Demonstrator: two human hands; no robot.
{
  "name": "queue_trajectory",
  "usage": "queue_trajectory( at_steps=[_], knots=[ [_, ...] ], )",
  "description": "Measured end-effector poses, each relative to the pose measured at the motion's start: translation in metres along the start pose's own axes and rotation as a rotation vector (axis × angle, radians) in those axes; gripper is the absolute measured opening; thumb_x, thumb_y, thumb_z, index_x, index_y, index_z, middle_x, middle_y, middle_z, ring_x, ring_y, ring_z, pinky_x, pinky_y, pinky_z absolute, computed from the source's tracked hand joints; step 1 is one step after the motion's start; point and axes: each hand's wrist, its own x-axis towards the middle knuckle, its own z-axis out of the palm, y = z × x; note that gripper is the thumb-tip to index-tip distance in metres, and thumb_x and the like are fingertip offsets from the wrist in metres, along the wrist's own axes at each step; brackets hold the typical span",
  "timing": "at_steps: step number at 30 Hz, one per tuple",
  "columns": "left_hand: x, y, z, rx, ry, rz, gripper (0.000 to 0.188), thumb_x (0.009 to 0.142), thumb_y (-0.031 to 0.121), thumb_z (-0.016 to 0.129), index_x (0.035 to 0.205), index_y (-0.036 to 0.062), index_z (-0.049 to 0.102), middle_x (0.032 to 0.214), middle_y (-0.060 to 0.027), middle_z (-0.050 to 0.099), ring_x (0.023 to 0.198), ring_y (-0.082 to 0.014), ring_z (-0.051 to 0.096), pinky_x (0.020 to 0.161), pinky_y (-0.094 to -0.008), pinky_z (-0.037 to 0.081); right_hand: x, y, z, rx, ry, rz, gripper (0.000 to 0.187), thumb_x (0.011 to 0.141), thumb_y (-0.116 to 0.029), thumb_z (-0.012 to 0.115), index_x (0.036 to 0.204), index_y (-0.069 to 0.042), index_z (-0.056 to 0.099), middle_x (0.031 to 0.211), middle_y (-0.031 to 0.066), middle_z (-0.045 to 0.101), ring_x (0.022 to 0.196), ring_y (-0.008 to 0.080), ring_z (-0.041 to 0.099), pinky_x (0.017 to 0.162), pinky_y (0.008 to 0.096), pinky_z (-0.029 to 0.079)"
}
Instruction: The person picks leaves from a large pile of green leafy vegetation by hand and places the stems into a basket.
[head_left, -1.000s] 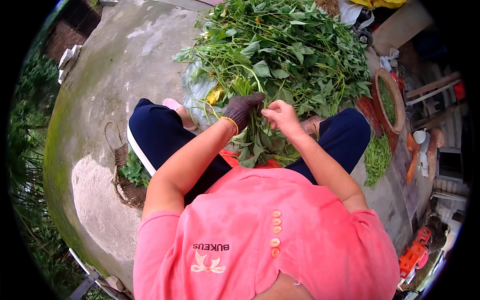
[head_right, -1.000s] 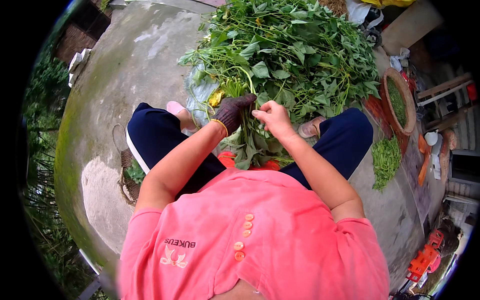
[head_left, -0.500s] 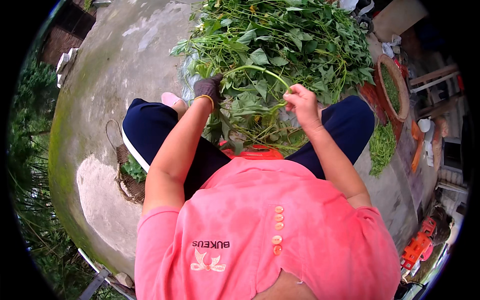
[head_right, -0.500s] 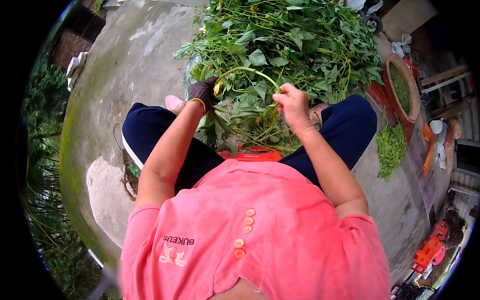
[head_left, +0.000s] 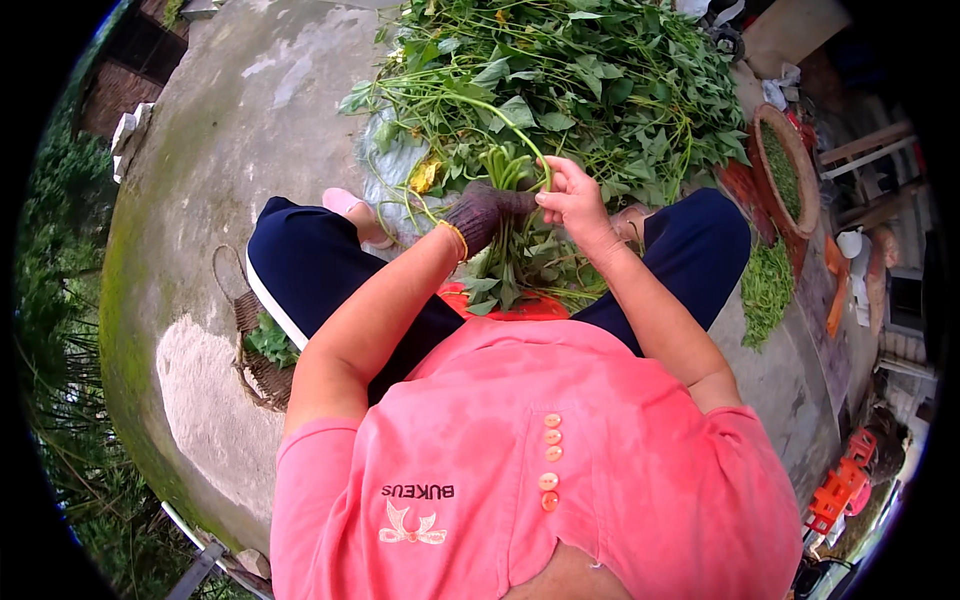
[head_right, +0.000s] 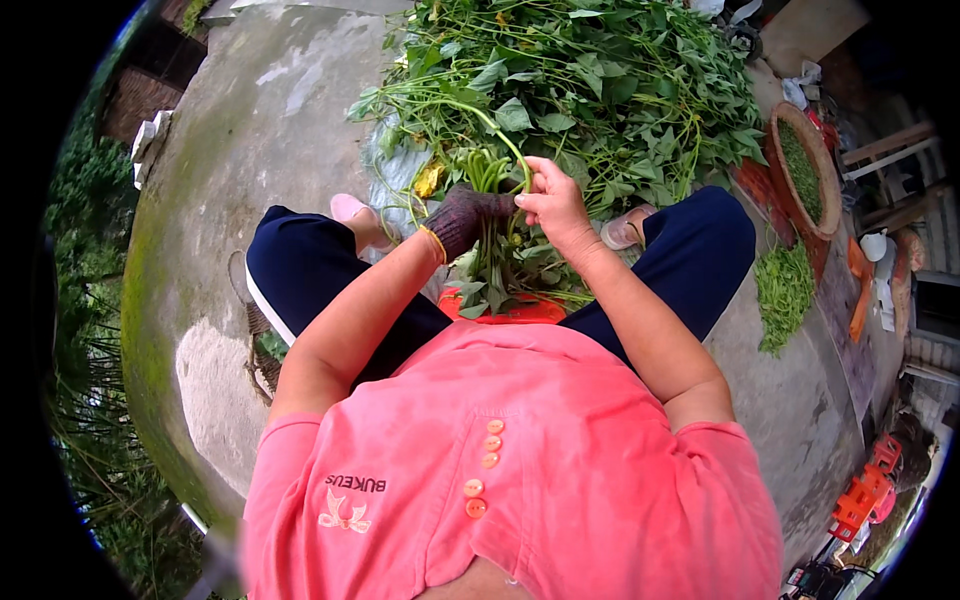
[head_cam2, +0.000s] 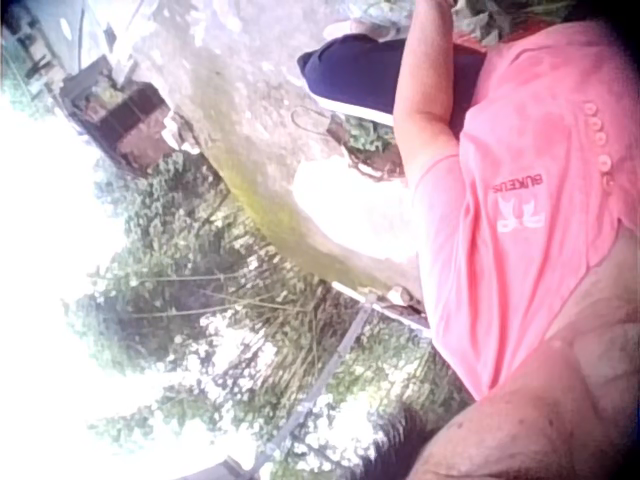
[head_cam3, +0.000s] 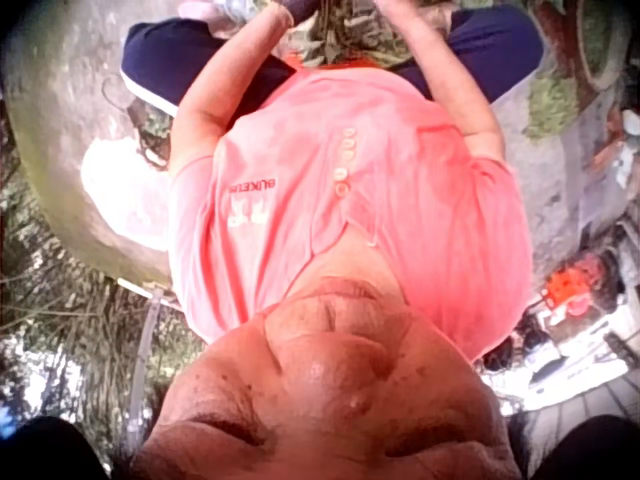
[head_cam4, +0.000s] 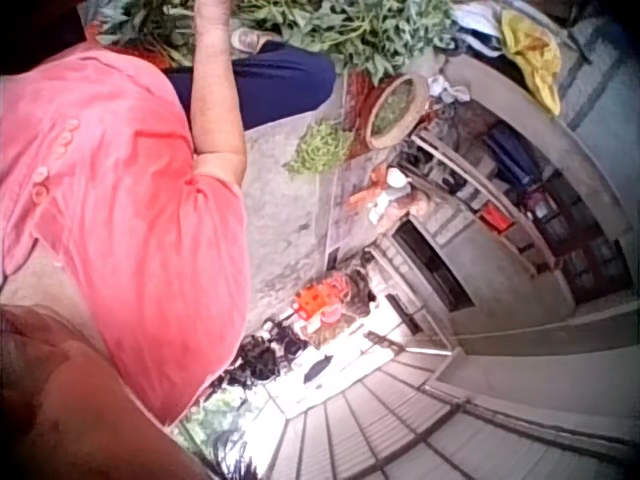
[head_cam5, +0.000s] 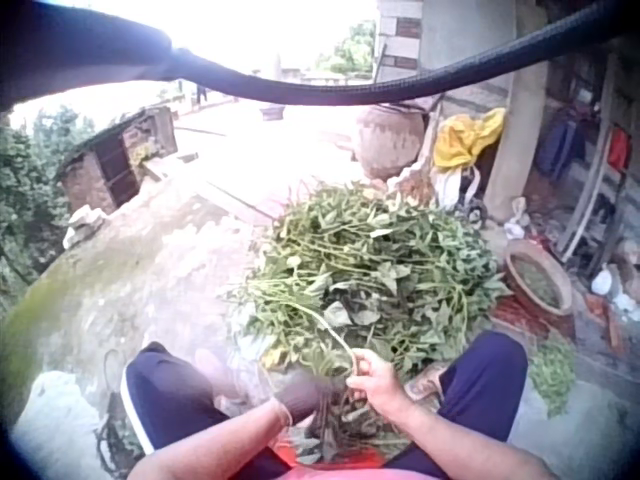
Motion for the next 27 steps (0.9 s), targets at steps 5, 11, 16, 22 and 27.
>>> queue_trajectory(
  at_steps=[5, 11, 16, 22, 27],
  knots=[
    [0.040, -0.007, -0.080, -0.013, 0.300, -0.184, 0.035, 0.077, 0.015, 0.083, 0.109, 0.0071, 0.070, 0.084, -0.0034, 0.070, 0.066, -0.0208, 0.065, 0.064, -0.0363, 0.054, -0.003, -0.021, -0.003, 0.088, 0.022, 0.031, 0.051, 0.079, 0.005, 0.062, 0.128, 0.001, 0.050, 0.074, 0.0017, 0.060, 0.054, 0.0076, 0.053, 0.050, 0.0185, 0.043],
    [0.000, 0.005, -0.017, 0.007, 0.040, -0.072, 0.027, 0.077, 0.010, 0.082, 0.100, 0.0025, 0.069, 0.082, -0.0058, 0.069, 0.062, -0.0180, 0.062, 0.057, -0.0314, 0.052, 0.022, -0.029, -0.018, 0.298, 0.066, 0.010, 0.041, 0.081, 0.006, 0.063, 0.120, 0.002, 0.051, 0.075, 0.0056, 0.063, 0.054, 0.0107, 0.058, 0.045, 0.0203, 0.043],
    [-0.001, -0.004, -0.005, 0.240, 0.074, -0.119, 0.032, 0.072, 0.014, 0.086, 0.097, 0.0023, 0.070, 0.076, -0.0040, 0.067, 0.054, -0.0145, 0.056, 0.048, -0.0298, 0.044, 0.013, -0.012, -0.003, 0.088, 0.116, 0.167, 0.048, 0.082, 0.001, 0.067, 0.126, 0.002, 0.049, 0.082, 0.0061, 0.066, 0.060, 0.0123, 0.061, 0.047, 0.0207, 0.044],
    [0.002, 0.001, -0.004, 0.413, 0.011, 0.232, 0.026, 0.072, 0.014, 0.085, 0.088, 0.0006, 0.069, 0.071, -0.0053, 0.065, 0.052, -0.0160, 0.054, 0.049, -0.0329, 0.044, 0.008, 0.006, -0.005, 0.046, 0.031, 0.137, 0.054, 0.076, 0.003, 0.067, 0.127, 0.004, 0.049, 0.075, 0.0041, 0.064, 0.052, 0.0101, 0.055, 0.045, 0.0197, 0.040],
    [0.009, 0.023, -0.047, 0.161, 0.163, -0.103, 0.017, 0.081, 0.015, 0.080, 0.080, 0.0018, 0.071, 0.061, -0.0064, 0.061, 0.049, -0.0191, 0.057, 0.046, -0.0328, 0.046, 0.013, 0.003, -0.028, 0.076, 0.063, 0.106, 0.046, 0.077, -0.001, 0.067, 0.122, 0.004, 0.055, 0.072, 0.0045, 0.064, 0.049, 0.0093, 0.055, 0.043, 0.0203, 0.038]
  ],
)
